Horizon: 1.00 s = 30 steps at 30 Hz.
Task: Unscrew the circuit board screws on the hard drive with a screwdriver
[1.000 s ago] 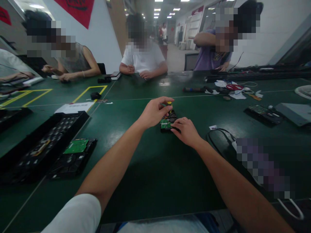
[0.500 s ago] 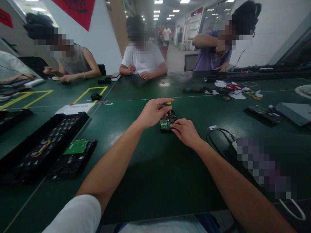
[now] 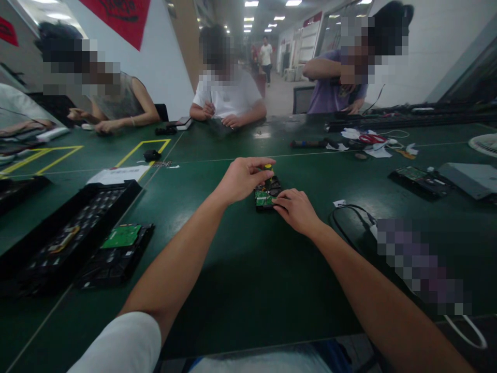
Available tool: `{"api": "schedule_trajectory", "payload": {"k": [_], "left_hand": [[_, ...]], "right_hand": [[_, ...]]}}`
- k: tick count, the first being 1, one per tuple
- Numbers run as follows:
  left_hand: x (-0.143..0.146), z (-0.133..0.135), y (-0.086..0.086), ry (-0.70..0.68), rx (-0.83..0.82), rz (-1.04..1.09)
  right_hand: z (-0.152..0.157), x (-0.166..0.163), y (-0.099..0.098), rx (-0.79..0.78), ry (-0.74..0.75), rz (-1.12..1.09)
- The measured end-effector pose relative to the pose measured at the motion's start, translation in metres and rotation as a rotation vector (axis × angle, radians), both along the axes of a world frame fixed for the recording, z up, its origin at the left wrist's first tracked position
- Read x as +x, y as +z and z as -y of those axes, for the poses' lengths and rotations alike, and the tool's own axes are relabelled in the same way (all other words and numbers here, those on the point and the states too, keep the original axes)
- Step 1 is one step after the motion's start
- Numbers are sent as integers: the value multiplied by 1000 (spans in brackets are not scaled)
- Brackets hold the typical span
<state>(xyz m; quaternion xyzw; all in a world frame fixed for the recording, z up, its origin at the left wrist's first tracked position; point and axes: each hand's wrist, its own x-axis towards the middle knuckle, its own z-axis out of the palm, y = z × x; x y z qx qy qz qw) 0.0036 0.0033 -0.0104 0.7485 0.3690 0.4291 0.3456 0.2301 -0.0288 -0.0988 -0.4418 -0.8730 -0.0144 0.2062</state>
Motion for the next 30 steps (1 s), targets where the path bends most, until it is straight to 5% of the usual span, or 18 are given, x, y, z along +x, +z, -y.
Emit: {"api": "schedule_trajectory", "payload": {"k": [17,30], "left_hand": [[-5,1,6,56,204,-162],[-1,1,1,23,153,-87]], "right_hand": [[0,1,2,-12,13,-3],[-1,2,-3,-1,11,-17]]}}
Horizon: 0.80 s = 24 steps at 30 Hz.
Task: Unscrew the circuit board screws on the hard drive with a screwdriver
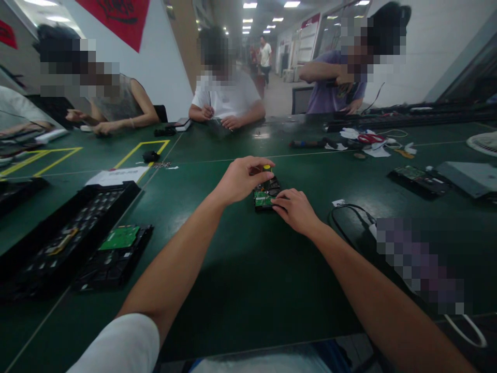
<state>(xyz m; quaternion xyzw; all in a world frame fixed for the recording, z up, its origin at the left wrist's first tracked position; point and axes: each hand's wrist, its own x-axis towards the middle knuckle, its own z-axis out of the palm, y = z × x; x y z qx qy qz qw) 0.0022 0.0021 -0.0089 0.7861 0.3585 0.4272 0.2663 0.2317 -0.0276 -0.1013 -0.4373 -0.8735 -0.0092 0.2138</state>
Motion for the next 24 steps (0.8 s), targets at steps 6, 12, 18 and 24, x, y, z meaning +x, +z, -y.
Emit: {"api": "schedule_trajectory", "payload": {"k": [6,12,18,24], "left_hand": [[0,0,0,-18,-5,7],[0,1,1,-23,-9,2],[2,0,-1,-26,-8,11],[1,-1,-2,-27,0,21]], "right_hand": [[-1,0,-3,13,-4,4],[1,0,0,8,-5,7],[1,0,0,6,1,4],[1,0,0,14,-5,8]]}}
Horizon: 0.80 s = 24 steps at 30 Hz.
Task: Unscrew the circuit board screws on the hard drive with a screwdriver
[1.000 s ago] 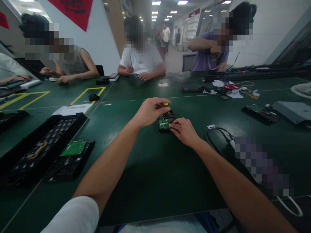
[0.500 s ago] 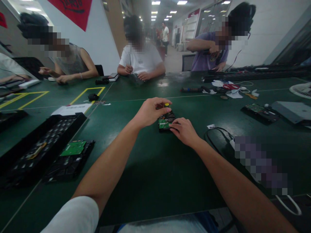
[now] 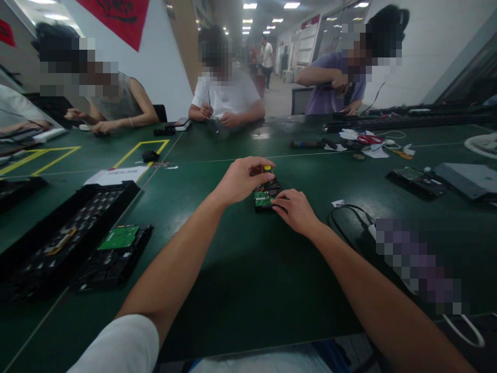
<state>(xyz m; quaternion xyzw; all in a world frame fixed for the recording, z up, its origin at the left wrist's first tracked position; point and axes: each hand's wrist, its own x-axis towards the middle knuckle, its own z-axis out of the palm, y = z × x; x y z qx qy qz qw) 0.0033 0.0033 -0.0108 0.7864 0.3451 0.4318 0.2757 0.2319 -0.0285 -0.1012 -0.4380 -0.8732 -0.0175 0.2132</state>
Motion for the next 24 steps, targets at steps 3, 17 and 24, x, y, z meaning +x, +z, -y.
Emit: {"api": "schedule_trajectory", "payload": {"k": [3,17,24], "left_hand": [[-1,0,0,-8,0,-1],[1,0,1,15,-7,-6],[2,0,0,81,40,-25]], "right_hand": [[0,0,0,2,1,2],[-1,0,-1,7,7,8],[0,-1,-1,16,1,17]]}}
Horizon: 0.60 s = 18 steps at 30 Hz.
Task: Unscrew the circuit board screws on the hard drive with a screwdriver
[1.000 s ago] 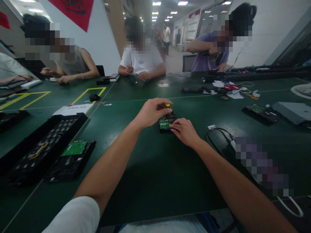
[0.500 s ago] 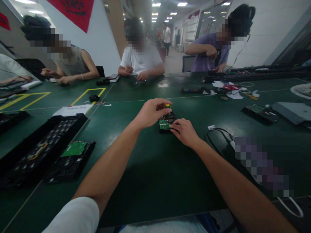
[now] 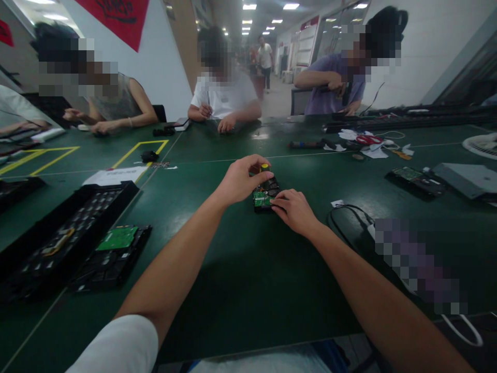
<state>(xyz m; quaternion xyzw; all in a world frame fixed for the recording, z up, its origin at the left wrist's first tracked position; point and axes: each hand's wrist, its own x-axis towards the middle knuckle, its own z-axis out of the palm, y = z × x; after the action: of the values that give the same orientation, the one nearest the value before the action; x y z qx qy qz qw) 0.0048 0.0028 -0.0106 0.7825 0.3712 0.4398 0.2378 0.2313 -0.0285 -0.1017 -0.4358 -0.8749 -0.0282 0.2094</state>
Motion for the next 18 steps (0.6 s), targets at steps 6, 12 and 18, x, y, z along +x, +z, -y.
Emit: {"api": "schedule_trajectory", "payload": {"k": [6,12,18], "left_hand": [[2,-1,-3,57,54,-20],[1,-3,-7,-9,-7,29],[1,1,-2,-189,-202,132]], "right_hand": [[0,0,0,-13,-2,-8],[-1,1,-2,-6,7,-10],[-1,0,-2,0,2,-17]]}}
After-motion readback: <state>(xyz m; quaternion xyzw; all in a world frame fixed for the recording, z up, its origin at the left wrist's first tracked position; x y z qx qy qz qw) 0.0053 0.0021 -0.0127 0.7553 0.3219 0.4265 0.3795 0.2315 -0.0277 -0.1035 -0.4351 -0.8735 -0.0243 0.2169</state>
